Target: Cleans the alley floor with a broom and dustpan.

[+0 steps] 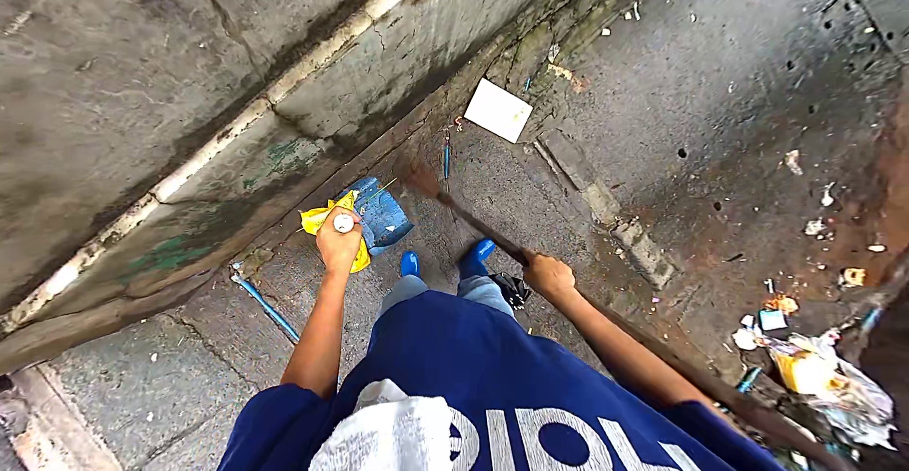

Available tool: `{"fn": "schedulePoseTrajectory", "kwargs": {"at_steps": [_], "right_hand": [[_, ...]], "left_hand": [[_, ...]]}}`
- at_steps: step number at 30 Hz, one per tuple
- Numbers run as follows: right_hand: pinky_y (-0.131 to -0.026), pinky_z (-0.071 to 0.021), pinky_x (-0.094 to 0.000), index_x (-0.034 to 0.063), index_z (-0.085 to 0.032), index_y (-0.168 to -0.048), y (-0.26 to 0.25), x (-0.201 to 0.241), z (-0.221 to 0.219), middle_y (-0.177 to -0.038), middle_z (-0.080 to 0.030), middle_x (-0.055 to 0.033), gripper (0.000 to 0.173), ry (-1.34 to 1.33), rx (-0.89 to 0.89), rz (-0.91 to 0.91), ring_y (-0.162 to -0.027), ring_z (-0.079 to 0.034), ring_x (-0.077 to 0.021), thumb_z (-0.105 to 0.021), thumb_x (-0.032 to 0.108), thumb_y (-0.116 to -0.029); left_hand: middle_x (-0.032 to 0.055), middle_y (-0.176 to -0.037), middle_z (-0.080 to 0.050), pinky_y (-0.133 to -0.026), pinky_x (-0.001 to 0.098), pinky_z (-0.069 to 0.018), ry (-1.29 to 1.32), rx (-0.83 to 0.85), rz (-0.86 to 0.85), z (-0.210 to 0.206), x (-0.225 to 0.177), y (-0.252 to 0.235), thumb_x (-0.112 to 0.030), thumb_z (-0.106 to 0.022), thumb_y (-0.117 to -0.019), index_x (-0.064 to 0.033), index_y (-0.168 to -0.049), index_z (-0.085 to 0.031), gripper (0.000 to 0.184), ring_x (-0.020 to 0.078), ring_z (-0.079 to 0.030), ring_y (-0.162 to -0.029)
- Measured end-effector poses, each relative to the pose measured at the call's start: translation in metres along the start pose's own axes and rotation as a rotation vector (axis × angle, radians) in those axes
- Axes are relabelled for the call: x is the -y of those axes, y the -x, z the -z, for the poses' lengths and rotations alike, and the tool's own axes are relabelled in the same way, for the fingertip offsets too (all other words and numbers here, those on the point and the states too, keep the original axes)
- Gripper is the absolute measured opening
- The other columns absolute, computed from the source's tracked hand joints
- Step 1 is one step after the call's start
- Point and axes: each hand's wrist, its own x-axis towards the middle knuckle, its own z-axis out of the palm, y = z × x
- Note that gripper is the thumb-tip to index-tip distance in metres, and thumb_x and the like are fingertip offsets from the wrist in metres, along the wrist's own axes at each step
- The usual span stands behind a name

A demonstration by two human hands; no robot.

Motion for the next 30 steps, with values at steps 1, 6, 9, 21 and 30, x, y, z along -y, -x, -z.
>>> {"fn": "schedulePoseTrajectory", "kwargs": {"at_steps": [1,6,9,21,30], "right_hand": [[-0.098,-0.0456,-0.0715,0.0205,-0.046,-0.156,-0.004,-0.005,0.01,-0.143,-0.058,-0.0261,0.052,0.039,0.045,0.053,-0.127,-0.058,-0.0506,-0.052,0.02,-0.1043],[-0.099,-0.0437,-0.0732,0.0332,-0.056,-0.15,0.009,-0.141,0.059,-0.133,-0.068,-0.0215,0.048,-0.043,0.053,0.115,-0.122,-0.062,-0.0482,-0.062,0.031,-0.1023],[-0.099,-0.0437,-0.0731,0.0316,-0.057,-0.149,0.008,-0.221,0.073,-0.129,-0.069,-0.0232,0.047,-0.137,-0.025,0.066,-0.12,-0.063,-0.0494,-0.064,0.03,-0.1021],[-0.08,-0.0425,-0.0817,0.0078,-0.064,-0.136,-0.159,-0.338,0.235,-0.113,-0.065,-0.041,0.036,-0.225,-0.456,-0.06,-0.106,-0.061,-0.0657,-0.06,0.021,-0.1033],[-0.089,-0.0479,-0.0743,0.0165,-0.05,-0.153,-0.244,-0.258,0.296,-0.138,-0.06,-0.029,0.056,0.153,-0.222,0.106,-0.117,-0.062,-0.0549,-0.06,0.012,-0.0987]], "left_hand": [[0.0147,-0.102,-0.073,-0.088,0.0576,-0.0517,0.023,-0.008,0.002,-0.003,-0.006,-0.005,0.001,-0.075,-0.0827,-0.0035,-0.099,-0.069,0.018,0.0313,-0.068,-0.099],[0.013,-0.102,-0.071,-0.094,0.0409,-0.0553,0.21,-0.072,-0.034,-0.018,-0.031,-0.008,0.012,-0.075,-0.0728,0.0062,-0.1,-0.065,0.03,0.0185,-0.067,-0.1],[0.0094,-0.095,-0.069,-0.09,0.0362,-0.0574,0.262,-0.142,-0.068,-0.03,-0.059,-0.011,0.015,-0.07,-0.0684,0.0064,-0.094,-0.06,0.029,0.015,-0.068,-0.095],[0.0029,-0.089,-0.068,-0.088,0.0333,-0.059,0.311,-0.22,-0.121,-0.15,-0.144,-0.044,0.017,-0.066,-0.0636,0.0007,-0.087,-0.056,0.03,0.0114,-0.069,-0.09],[0.0188,-0.099,-0.07,-0.089,0.0518,-0.0532,0.07,-0.103,0.02,-0.268,-0.209,-0.083,0.003,-0.078,-0.0805,0.0052,-0.098,-0.067,0.021,0.0287,-0.067,-0.095]]}}
